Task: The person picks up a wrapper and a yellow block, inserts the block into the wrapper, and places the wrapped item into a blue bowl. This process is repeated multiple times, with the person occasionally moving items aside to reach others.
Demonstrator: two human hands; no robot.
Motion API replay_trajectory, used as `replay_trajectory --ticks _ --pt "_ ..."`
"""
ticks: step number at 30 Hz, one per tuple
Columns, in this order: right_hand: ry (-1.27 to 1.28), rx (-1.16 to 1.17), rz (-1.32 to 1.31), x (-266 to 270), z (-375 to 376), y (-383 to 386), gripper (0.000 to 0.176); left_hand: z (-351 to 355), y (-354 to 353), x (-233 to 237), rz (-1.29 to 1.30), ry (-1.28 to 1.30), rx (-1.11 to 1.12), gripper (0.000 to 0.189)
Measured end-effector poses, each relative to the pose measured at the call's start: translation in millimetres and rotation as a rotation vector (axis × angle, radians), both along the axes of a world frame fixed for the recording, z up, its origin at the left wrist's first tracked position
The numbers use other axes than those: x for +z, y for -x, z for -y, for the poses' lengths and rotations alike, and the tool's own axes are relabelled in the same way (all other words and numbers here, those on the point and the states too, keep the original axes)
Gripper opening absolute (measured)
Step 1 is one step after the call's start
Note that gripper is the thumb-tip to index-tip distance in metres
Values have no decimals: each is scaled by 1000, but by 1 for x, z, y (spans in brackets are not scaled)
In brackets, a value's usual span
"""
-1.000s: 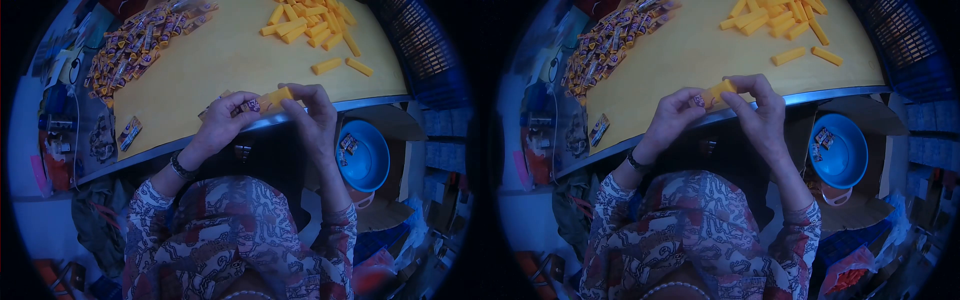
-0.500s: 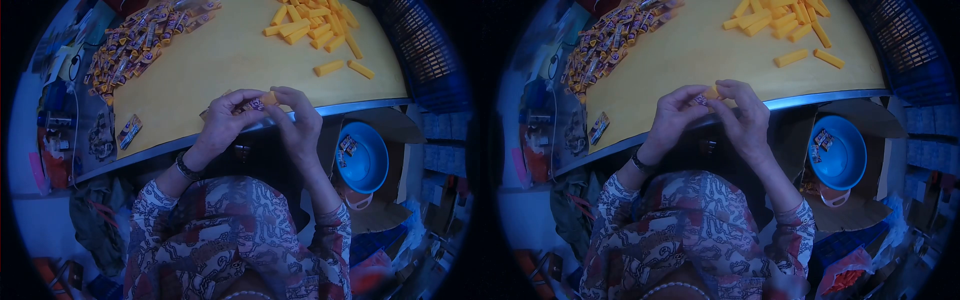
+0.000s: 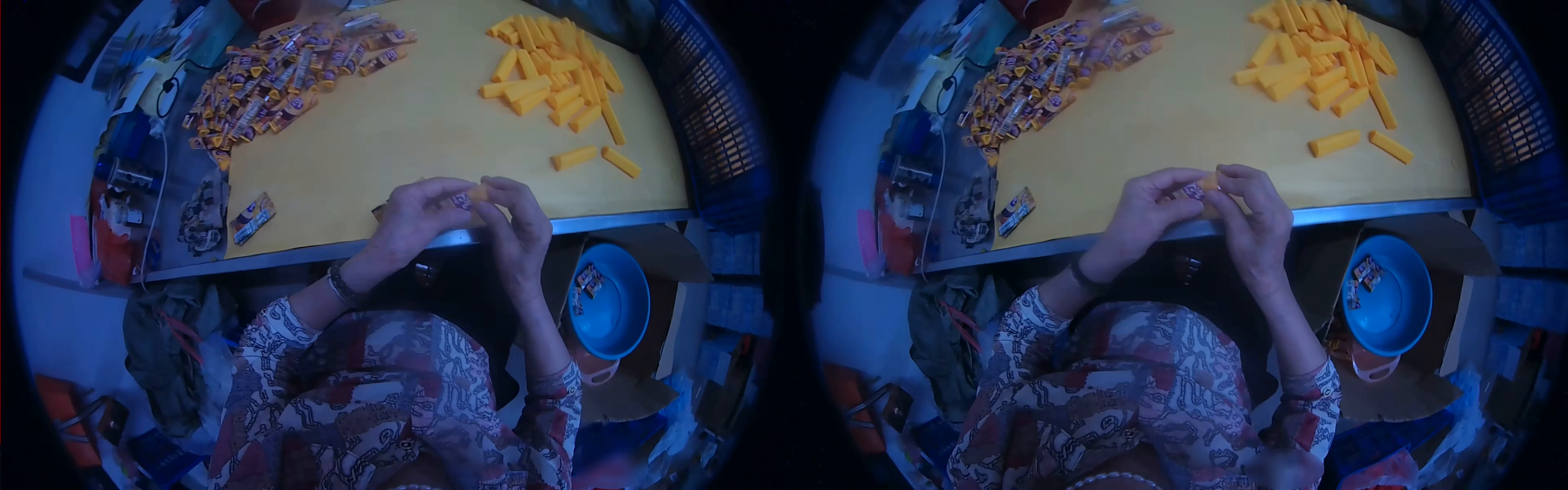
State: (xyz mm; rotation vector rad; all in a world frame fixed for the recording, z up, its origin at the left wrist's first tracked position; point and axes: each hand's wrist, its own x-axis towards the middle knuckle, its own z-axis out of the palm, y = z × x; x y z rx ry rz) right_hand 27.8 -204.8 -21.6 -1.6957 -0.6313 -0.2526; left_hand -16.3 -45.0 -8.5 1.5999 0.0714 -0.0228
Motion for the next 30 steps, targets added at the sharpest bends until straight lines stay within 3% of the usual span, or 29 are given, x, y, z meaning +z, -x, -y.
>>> replay_trajectory --ticks 4,7,9,12,13,15,18,20,23,24,26,28,30 --pt "64 13 31 3 -6 -5 20 -11 -6 -1 96 -34 -3 35" --pt "125 -10 -104 9 -6 -3 24 -35 -14 -1 -99 -14 55 33" --pt "185 -16 -98 2 2 -6 26 -62 -30 -11 109 -243 134 30" --pt "213 8 -245 5 7 -3 21 -96 -55 -2 105 -458 210 30" --pt "215 6 -238 5 6 -3 21 -107 -67 -2 112 -455 211 30" --pt "283 63 -105 6 3 -2 19 -128 -100 0 251 -775 291 30" --pt "307 86 -162 1 0 -3 17 -154 -149 16 238 -910 344 40" --pt "281 98 -163 -4 1 -4 16 -163 -169 18 564 -1332 511 45" --pt "256 86 -149 -3 7 -3 14 -146 -167 15 707 -1344 518 43" --pt "267 88 -110 0 11 -4 13 -135 -156 9 708 -1321 491 43" --pt "311 53 -121 8 17 -10 14 -109 -112 3 403 -941 136 32" --pt "349 31 -124 9 21 -27 15 -83 -79 11 141 -971 -54 27" --pt "418 -132 23 7 29 -56 16 -68 -47 12 111 -1049 -171 28"
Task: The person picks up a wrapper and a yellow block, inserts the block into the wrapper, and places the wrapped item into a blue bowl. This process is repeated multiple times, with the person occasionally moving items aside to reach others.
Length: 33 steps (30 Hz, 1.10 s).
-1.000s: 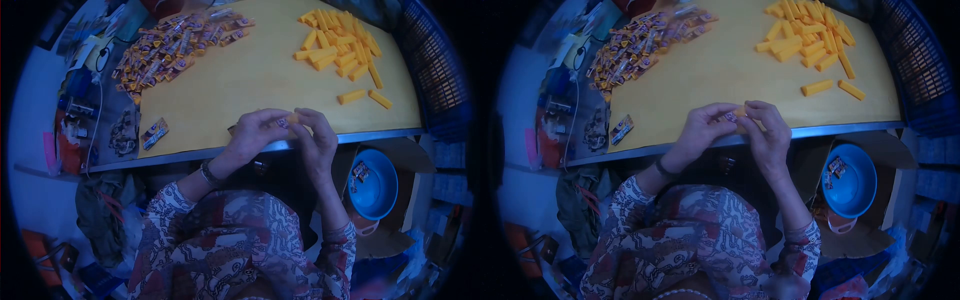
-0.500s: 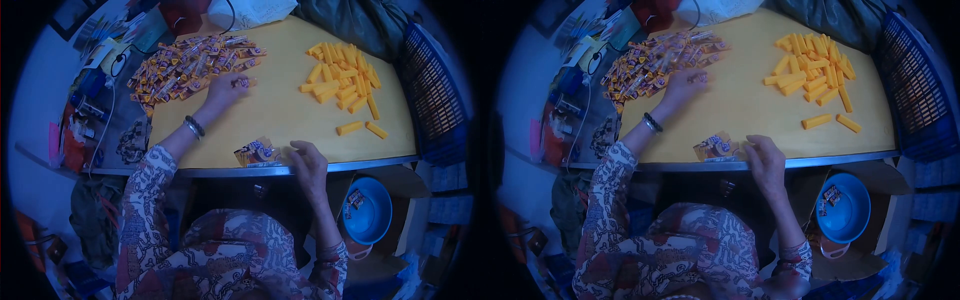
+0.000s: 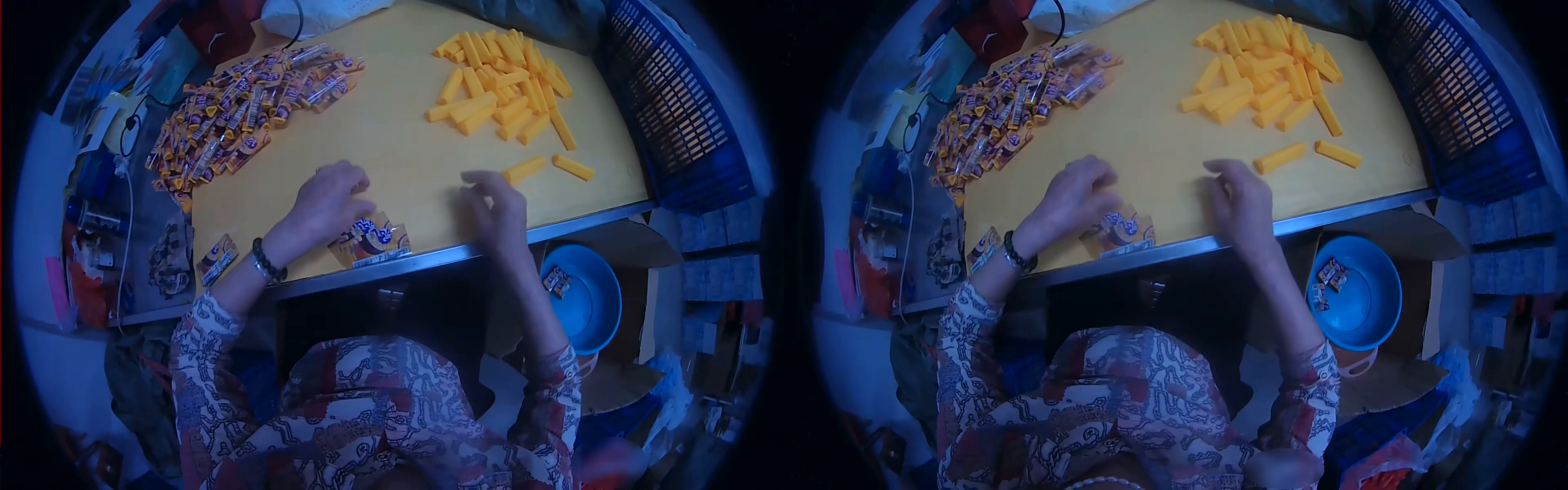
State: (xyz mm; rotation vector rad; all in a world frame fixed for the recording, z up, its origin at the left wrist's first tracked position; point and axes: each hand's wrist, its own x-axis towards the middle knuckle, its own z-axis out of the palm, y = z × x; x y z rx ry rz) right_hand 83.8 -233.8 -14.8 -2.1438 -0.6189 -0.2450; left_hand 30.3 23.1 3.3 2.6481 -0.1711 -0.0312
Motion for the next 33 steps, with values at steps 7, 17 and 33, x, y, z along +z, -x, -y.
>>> replay_trajectory --ticks 7,17,33 --pt "558 -74 402 -12 -8 -101 35 30 29 4 -118 -95 -32 35" --pt "730 161 438 1 -12 -101 9 29 28 -11 -118 179 33 10" --pt "81 132 -163 22 -11 -9 40 22 26 -6 -220 615 142 20"
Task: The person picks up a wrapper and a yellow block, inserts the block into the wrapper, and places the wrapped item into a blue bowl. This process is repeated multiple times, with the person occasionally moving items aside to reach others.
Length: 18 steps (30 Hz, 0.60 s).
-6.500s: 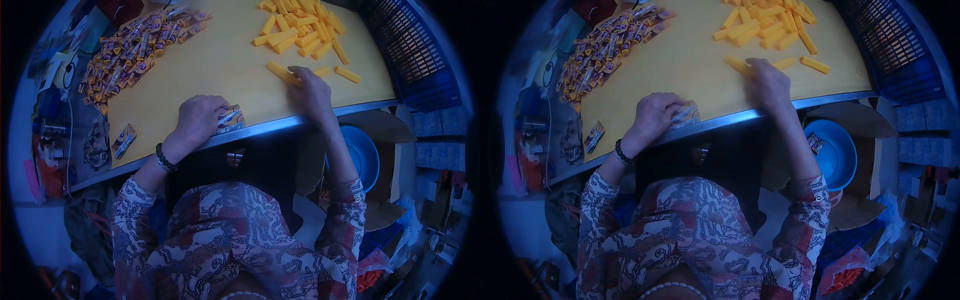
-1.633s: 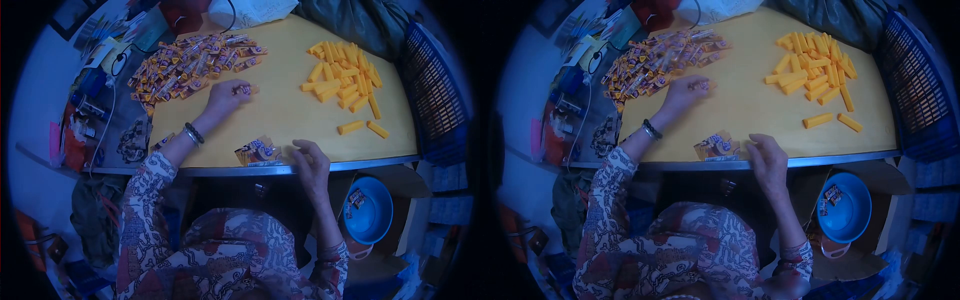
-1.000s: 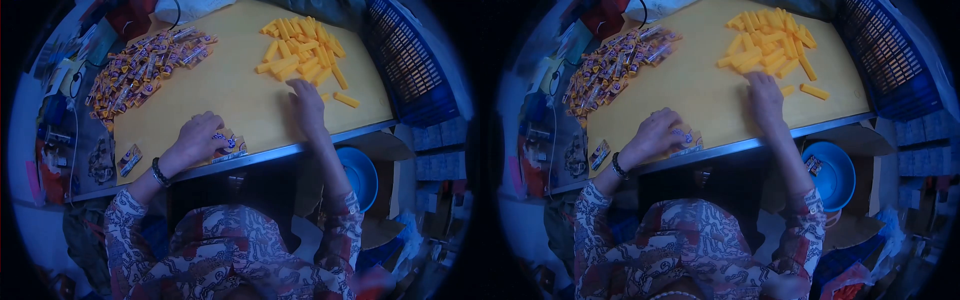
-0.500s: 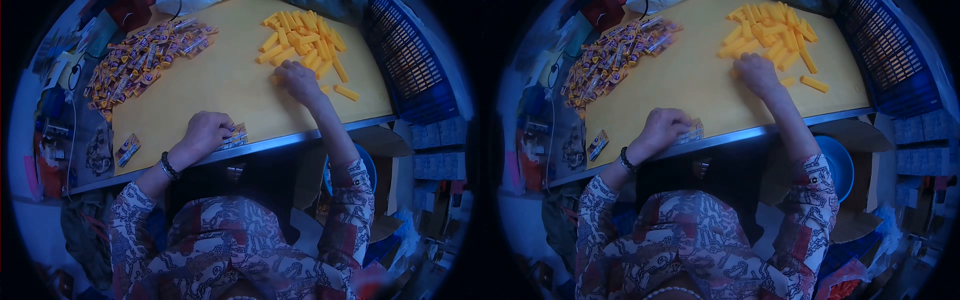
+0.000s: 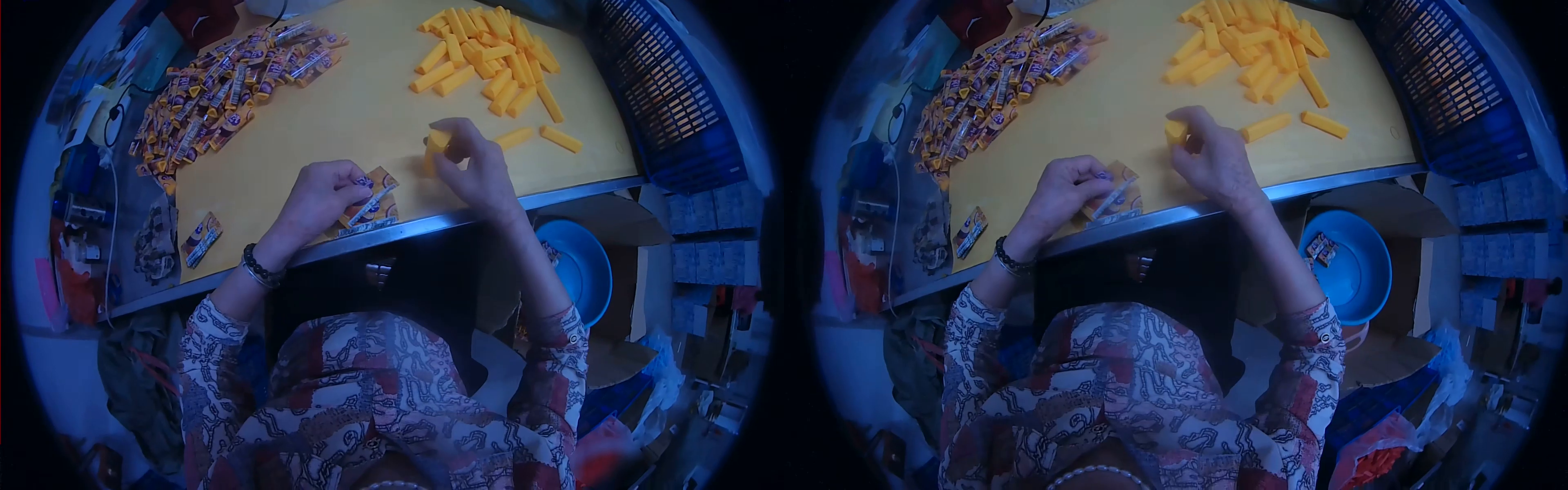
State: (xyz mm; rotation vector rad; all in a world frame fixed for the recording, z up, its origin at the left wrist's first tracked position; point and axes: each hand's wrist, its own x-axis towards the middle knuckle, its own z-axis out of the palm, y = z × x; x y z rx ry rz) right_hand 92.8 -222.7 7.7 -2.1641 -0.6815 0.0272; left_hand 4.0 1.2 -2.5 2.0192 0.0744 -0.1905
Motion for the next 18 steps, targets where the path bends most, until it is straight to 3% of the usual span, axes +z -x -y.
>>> replay_trajectory --ticks 3,7,10,18 --pt "-40 62 0 -2 -1 2 37 9 2 0 -18 139 72 21" --pt "-101 28 48 -1 -4 7 33 7 1 0 -22 32 14 20" --pt "-20 85 81 -4 0 6 34 10 2 4 -117 153 57 20" --pt "-93 73 62 -1 -2 9 31 12 3 0 -119 296 45 16"
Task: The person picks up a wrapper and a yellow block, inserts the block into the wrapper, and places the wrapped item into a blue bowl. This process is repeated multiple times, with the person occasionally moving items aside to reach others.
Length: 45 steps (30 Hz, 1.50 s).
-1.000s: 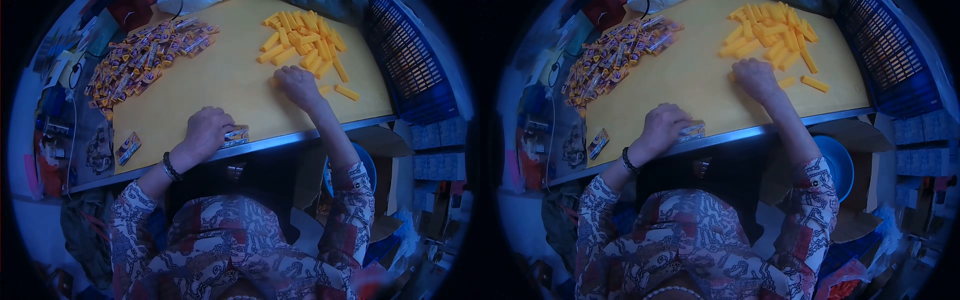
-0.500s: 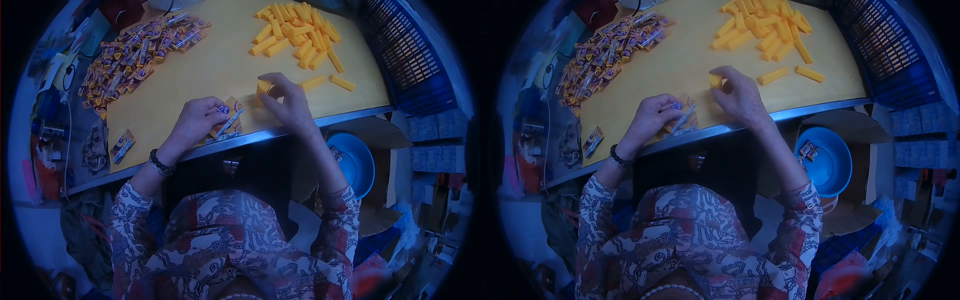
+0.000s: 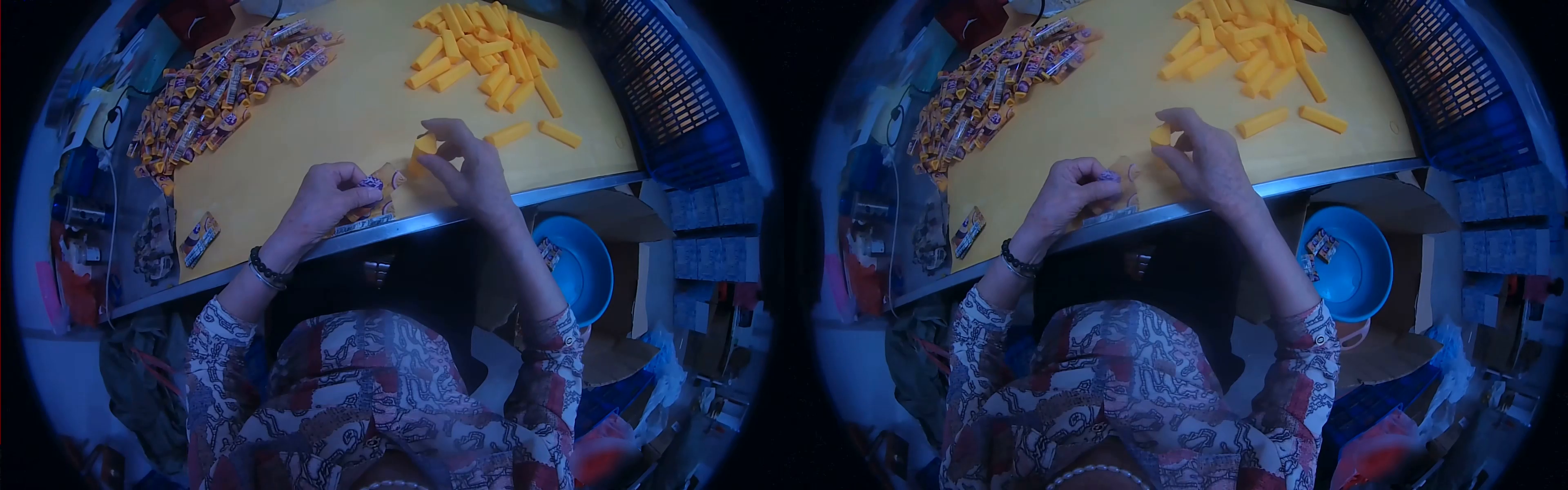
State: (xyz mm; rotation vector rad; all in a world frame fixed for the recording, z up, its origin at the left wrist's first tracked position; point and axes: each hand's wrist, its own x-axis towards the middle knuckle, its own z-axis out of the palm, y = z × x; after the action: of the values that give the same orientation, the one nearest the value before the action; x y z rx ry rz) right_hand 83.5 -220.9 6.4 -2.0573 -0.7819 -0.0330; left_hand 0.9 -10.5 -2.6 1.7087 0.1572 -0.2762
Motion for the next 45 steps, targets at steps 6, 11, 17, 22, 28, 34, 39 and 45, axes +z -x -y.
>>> replay_trajectory --ticks 6,11,17,22,28,34,39,45 --pt "39 -15 79 7 3 10 28 -3 -1 -8 65 78 62 13" --pt "195 -155 179 4 0 20 23 0 -2 -4 72 32 88 11" --pt "-166 -204 62 1 11 26 23 -3 -3 -6 147 -101 95 11" --pt "-194 -184 249 8 19 42 25 2 -3 0 163 -112 99 11" --pt "-173 -29 367 9 21 49 25 9 0 11 119 -123 82 10" --pt "-384 -29 -56 5 27 41 19 12 4 13 137 -74 -20 18" --pt "-461 -48 -228 0 15 43 19 15 9 7 293 -138 -129 24" --pt "-278 -42 65 0 7 51 24 24 14 5 201 202 -35 26"
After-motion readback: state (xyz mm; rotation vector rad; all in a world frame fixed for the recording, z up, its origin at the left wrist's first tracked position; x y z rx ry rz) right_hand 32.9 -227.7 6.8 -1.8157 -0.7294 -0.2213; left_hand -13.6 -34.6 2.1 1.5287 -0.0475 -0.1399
